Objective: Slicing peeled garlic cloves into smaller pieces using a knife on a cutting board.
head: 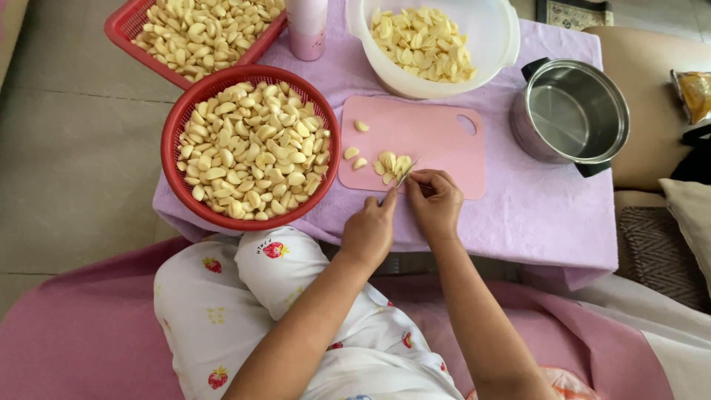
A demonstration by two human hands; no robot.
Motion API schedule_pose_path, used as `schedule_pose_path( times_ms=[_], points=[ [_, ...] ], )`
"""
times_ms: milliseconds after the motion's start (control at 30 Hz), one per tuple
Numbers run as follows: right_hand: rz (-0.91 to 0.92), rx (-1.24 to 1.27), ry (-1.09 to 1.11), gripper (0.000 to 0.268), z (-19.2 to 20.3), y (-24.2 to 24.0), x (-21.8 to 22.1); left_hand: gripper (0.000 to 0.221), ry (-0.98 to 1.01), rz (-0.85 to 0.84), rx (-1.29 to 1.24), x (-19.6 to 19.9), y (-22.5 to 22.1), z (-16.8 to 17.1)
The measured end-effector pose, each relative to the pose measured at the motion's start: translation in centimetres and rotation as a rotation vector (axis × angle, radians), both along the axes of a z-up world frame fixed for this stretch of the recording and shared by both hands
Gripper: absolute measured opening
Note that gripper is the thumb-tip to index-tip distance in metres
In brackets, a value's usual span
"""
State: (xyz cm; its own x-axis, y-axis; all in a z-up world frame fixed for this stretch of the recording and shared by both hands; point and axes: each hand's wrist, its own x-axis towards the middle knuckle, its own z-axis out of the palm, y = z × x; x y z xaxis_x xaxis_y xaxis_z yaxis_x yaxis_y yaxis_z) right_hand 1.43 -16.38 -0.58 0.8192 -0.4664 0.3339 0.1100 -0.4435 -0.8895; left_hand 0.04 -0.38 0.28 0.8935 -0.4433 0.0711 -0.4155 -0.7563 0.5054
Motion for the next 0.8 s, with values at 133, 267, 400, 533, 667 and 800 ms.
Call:
schedule_pose_path(
  times_ms=[133,267,400,533,667,800],
  points=[
    [-0.002,0.007,0.0,0.011,-0.3,-0.2,0.1,0.058,0.094,-0.001,-0.107,1.0,-0.4,-2.0],
    [-0.009,0.0,0.011,0.012,-0.2,-0.1,0.2,0.049,0.109,0.03,-0.274,0.8,0.0,-2.3],
    [-0.009,0.011,0.021,0.011,0.4,0.1,0.0,0.046,0.133,0.036,-0.3,-0.3,0.3,-1.2],
    [-0.006,0.018,0.029,0.011,0.0,0.0,0.0,0.044,0.158,0.034,-0.341,-0.8,0.7,-0.4],
    [-0.003,0.048,0.034,0.012,0.1,-0.2,0.0,0.044,0.137,0.02,-0.335,-1.0,0.8,-0.6],
    [0.006,0.063,0.026,0.011,0.4,0.0,0.0,0.043,0.131,0.016,-0.336,-1.3,1.2,-0.4]
  ],
)
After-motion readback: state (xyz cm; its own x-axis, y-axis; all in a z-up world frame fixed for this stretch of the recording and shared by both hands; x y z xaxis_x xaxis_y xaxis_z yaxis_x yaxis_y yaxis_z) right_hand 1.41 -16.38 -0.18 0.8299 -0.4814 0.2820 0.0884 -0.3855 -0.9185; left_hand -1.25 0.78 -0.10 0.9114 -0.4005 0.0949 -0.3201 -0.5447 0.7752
